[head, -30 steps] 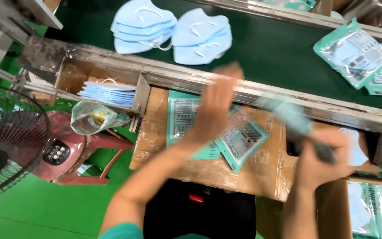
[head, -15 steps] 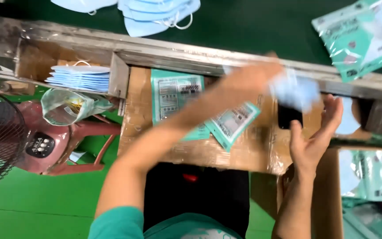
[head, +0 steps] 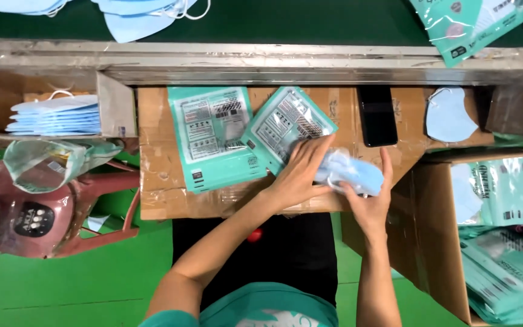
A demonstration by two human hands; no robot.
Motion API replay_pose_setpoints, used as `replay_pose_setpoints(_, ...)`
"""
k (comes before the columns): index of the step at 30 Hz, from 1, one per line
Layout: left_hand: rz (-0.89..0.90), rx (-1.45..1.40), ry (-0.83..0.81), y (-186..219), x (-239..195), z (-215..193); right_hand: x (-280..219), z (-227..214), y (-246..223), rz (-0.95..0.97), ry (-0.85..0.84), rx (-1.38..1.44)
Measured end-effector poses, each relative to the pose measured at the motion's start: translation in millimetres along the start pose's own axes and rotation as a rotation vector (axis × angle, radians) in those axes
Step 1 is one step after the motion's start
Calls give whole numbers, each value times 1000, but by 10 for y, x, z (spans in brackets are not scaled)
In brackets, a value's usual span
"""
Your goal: Manually counting, stacking, and placing blue face masks into individual green plastic packaging bags.
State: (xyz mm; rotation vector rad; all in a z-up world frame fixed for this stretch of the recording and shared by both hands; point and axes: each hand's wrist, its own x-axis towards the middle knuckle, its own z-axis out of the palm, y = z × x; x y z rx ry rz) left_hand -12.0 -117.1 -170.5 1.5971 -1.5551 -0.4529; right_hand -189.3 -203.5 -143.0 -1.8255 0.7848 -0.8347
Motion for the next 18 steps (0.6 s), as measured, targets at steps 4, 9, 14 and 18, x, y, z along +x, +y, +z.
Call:
replay_pose_setpoints(4,-81,-166,-16,42,62,71,-76,116,15,-13,-45,159)
replay_pose_setpoints(9,-181,-160,-55,90,3,38,-139,-48,604,-275,25,-334)
replay_pose_setpoints(14,281,553,-68,264,-123,-745,-368,-318,1013,68,244,47)
replay_pose_setpoints(18,243,795,-174,-126,-250,-582,-330,-293,885,-42,133,-197)
